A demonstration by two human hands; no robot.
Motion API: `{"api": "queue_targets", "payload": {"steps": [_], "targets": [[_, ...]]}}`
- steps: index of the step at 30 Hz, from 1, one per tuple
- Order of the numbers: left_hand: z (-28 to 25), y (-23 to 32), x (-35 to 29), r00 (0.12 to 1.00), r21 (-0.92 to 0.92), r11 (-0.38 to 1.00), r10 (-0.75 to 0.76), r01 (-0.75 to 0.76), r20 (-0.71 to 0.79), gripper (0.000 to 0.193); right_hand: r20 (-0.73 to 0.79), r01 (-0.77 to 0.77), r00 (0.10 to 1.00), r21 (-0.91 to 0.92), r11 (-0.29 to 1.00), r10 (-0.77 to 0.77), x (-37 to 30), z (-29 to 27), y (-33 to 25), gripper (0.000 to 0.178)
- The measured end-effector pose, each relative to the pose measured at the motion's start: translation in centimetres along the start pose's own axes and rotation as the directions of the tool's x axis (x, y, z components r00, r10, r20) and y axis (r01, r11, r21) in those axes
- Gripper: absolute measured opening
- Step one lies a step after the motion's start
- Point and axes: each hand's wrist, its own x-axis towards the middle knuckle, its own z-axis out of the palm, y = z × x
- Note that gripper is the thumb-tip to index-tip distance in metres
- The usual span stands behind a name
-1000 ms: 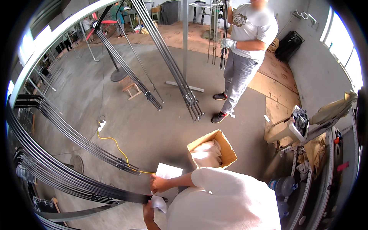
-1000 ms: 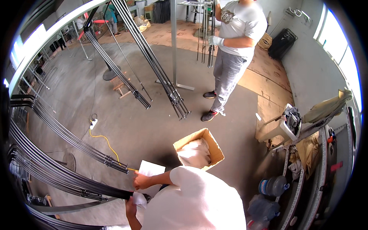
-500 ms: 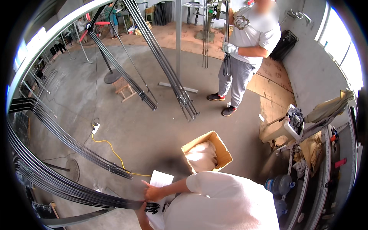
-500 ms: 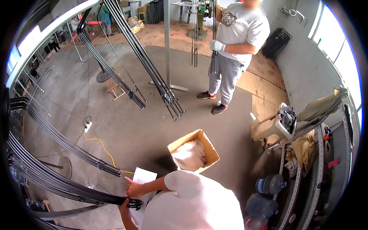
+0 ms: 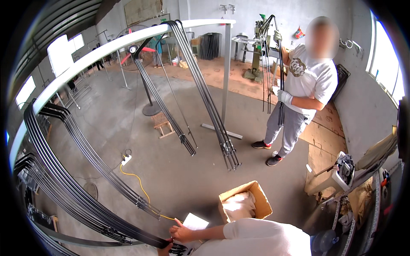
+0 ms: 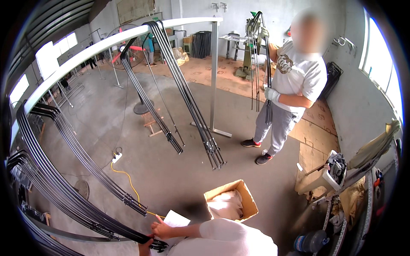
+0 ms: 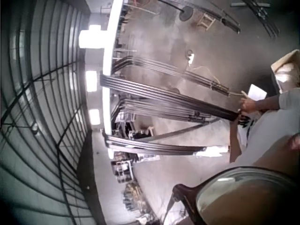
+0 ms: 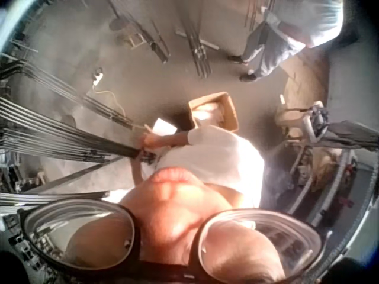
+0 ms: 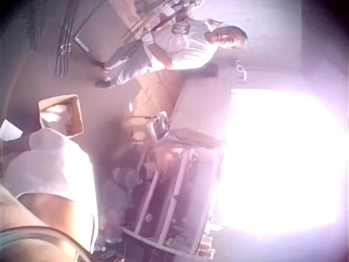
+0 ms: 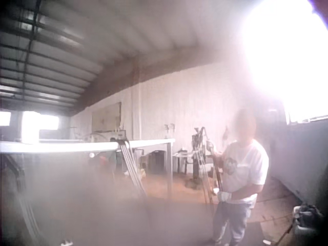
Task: The person wraps a bundle of long black metal rods with white protective paper and clear plastic film. They hold the rods vertically, tear off sheets of paper from a box, and wrap them around the bundle before securing the assembly with plastic wrap. The person works in a warehouse environment with other metal parts visible in the background.
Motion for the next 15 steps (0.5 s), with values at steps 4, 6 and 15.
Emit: {"api": "queue_targets", "payload": {"steps": [4,6,15], "targets": [[-0.1,0.3,0.5,1.0,-0.011,1.0,-0.003,0.003,-0.005,0.024,-0.013,-0.026,1.0,0.019,0.999,0.026,0.1,0.4,0.2,0.011],[-0.1,0.3,0.4,1.0,-0.013,1.0,0.0,0.0,-0.009,0.024,0.001,-0.035,0.999,0.005,0.999,0.035,0.3,0.6,0.2,0.011],[-0.8,-0.1,-0.2,1.0,-0.032,0.999,0.0,0.0,-0.014,0.023,0.056,-0.047,0.997,0.051,0.998,0.044,0.5,1.2,0.7,0.014]]}}
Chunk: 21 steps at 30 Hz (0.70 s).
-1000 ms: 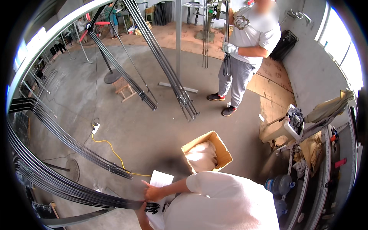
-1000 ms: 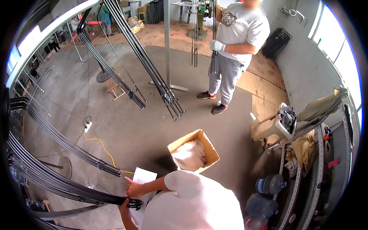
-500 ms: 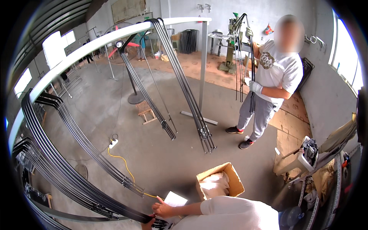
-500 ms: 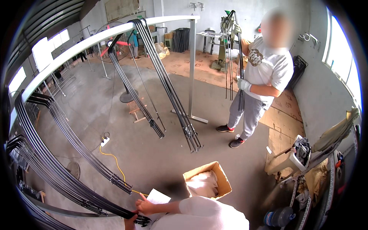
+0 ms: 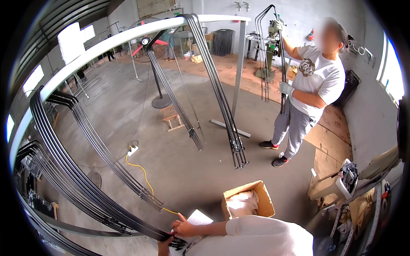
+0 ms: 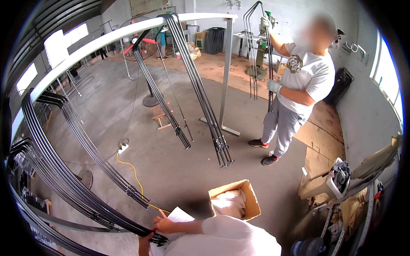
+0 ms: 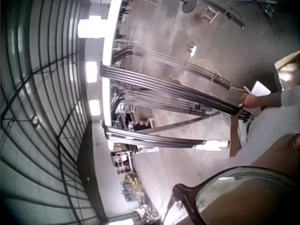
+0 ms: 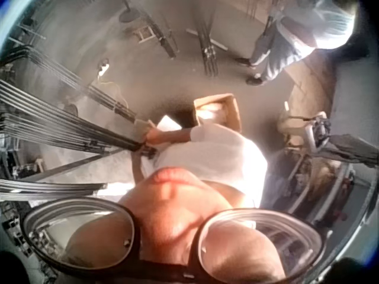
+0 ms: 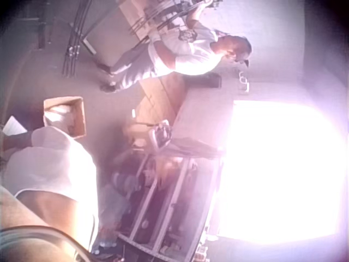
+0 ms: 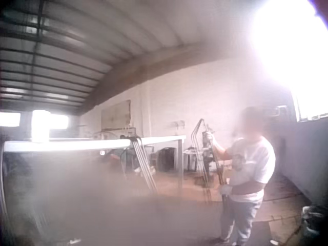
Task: The person wraps a bundle of long black metal rods with white protective paper and clear plastic film. They hold the rods vertically, tear off sheets of paper from a box, and wrap them around the bundle before securing the assembly with plastic wrap. The person works in a warehouse environment with other metal parts visible in the background.
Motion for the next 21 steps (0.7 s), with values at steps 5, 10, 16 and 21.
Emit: {"api": "queue_targets", "payload": {"steps": [5,10,16,21], "targets": [[-0.5,-0.5,0.0,1.0,-0.011,1.0,0.002,-0.003,-0.02,0.022,0.155,-0.031,0.987,-0.04,0.999,0.037,0.3,0.2,-0.4,0.012],[-0.2,-0.5,0.1,1.0,-0.038,0.999,-0.012,0.011,-0.027,0.024,0.185,-0.033,0.982,-0.06,0.998,0.044,0.5,1.0,-0.1,0.014],[-0.6,-0.9,-0.4,1.0,0.046,0.999,0.022,-0.021,-0.014,0.028,0.202,-0.012,0.978,-0.158,0.987,0.044,0.6,3.0,0.2,0.017],[-1.1,-1.4,0.9,0.996,0.097,0.993,0.059,-0.066,0.07,0.027,-0.013,0.051,0.998,-0.226,0.973,-0.056,0.3,4.8,1.9,0.014]]}}
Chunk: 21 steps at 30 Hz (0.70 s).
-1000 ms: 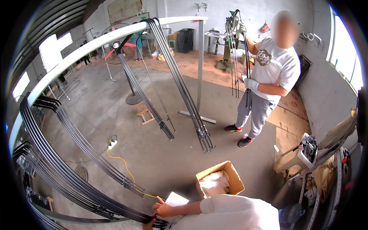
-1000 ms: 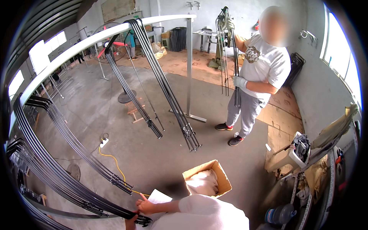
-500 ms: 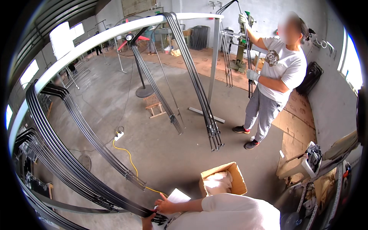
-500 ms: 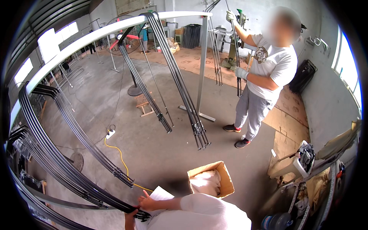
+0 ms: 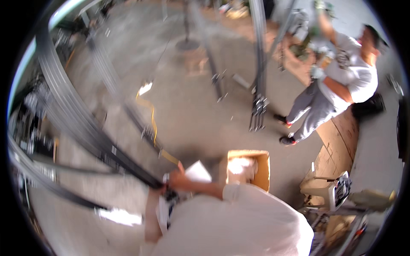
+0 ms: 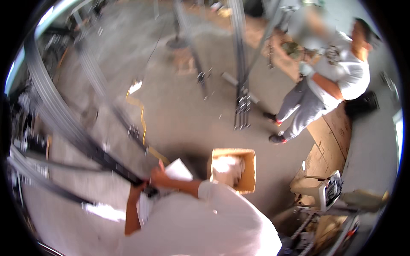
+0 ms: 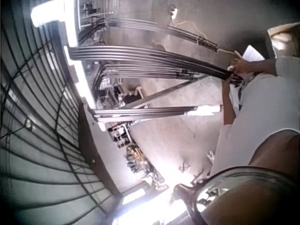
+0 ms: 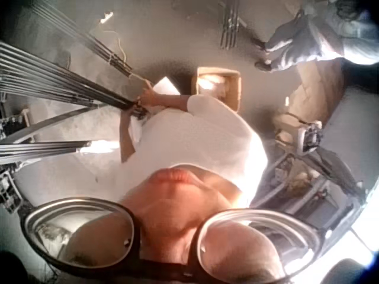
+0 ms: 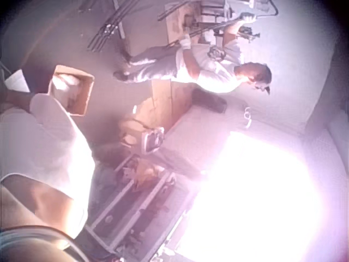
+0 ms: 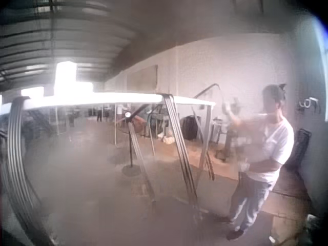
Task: The person wraps a bundle of long black metal rods with white protective paper and clear plastic film. They hold the rods vertically, tear off sheets of paper from a box, and wrap them around the bundle before securing the assembly with plastic wrap. The person works in a warehouse environment with other metal parts visible in the background.
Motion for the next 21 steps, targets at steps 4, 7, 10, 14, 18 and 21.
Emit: {"api": "queue_targets", "payload": {"steps": [4,7,10,14,18,21], "targets": [[0.8,2.3,-1.4,0.994,-0.029,0.994,-0.107,0.106,-0.008,0.037,0.13,0.032,0.991,-0.037,0.999,-0.027,0.1,0.9,0.2,0.024],[0.8,2.9,-3.1,0.998,-0.084,0.994,-0.061,0.063,0.036,0.036,0.145,0.095,0.983,0.131,0.987,-0.114,-0.1,-2.6,-0.7,0.019],[0.9,3.8,-2.2,0.995,0.008,0.997,-0.081,0.081,0.063,0.034,-0.016,0.066,0.998,0.286,0.956,-0.064,-0.2,-3.2,0.0,0.009],[0.9,5.1,-2.7,0.987,0.068,0.992,-0.109,0.102,0.114,0.032,-0.019,0.076,0.997,0.246,0.966,-0.074,-0.1,-4.6,-0.5,0.011],[1.0,4.6,-2.7,0.991,0.053,0.995,-0.094,0.09,0.099,0.03,-0.002,0.209,0.977,0.154,0.966,-0.211,1.3,-6.3,0.0,0.01],[1.5,3.6,-3.0,0.999,0.024,0.999,-0.042,0.041,0.024,0.027,0.027,0.32,0.945,0.119,0.94,-0.326,2.3,-7.4,0.0,0.009]]}}
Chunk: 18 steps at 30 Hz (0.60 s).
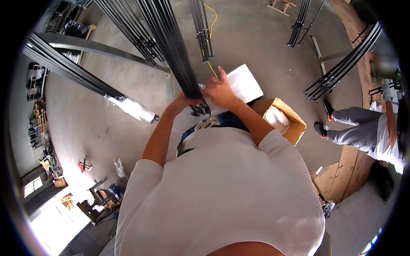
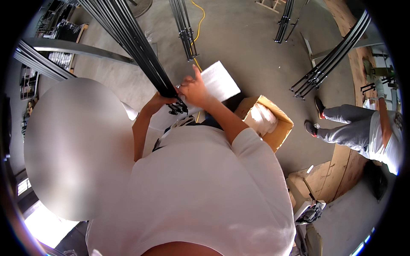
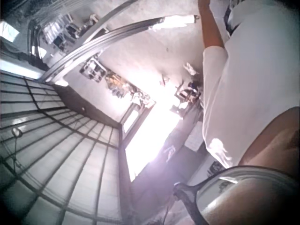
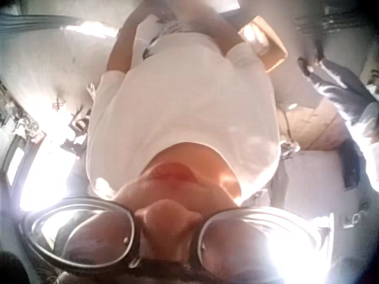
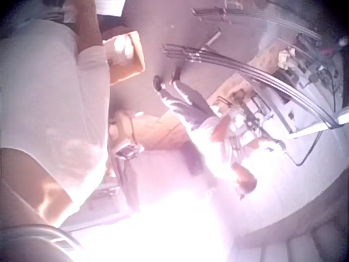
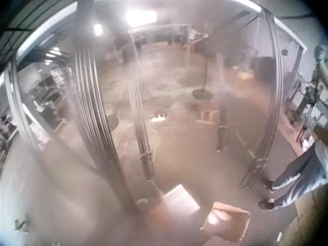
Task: The person wraps a bundle of long black metal rods with white protective paper and clear plastic film. They hold the rods vertically, tear off sheets of paper from a box, and wrap them around the bundle before securing the assembly with plastic wrap. The person works in a warehouse environment with other metal parts visible in the background.
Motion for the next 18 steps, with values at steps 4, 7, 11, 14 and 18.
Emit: {"api": "queue_targets", "payload": {"steps": [4,7,11,14,18], "targets": [[0.5,0.2,-0.5,0.993,-0.021,0.997,0.076,-0.079,-0.088,0.022,0.014,0.088,0.996,-0.059,0.994,-0.088,0.6,0.0,-0.3,0.008],[0.7,-0.1,-0.9,0.987,0.012,0.999,0.038,-0.037,-0.154,0.019,-0.119,0.145,0.981,-0.071,0.987,-0.153,0.8,0.7,-0.3,0.012],[0.4,-0.6,-1.2,0.975,0.011,1.0,0.027,-0.025,-0.223,0.02,-0.307,0.051,0.95,-0.006,0.999,-0.05,0.2,1.3,-1.8,0.012],[-0.4,-1.2,-1.4,0.965,0.035,0.999,-0.006,0.016,-0.263,0.021,-0.166,-0.179,0.956,0.316,0.932,0.24,-1.3,-0.8,-3.6,0.014],[-0.8,-2.3,-1.2,0.957,0.047,0.998,-0.037,0.053,-0.289,0.02,0.622,-0.652,0.702,0.363,0.666,0.348,-3.4,-0.6,-4.7,0.033]]}}
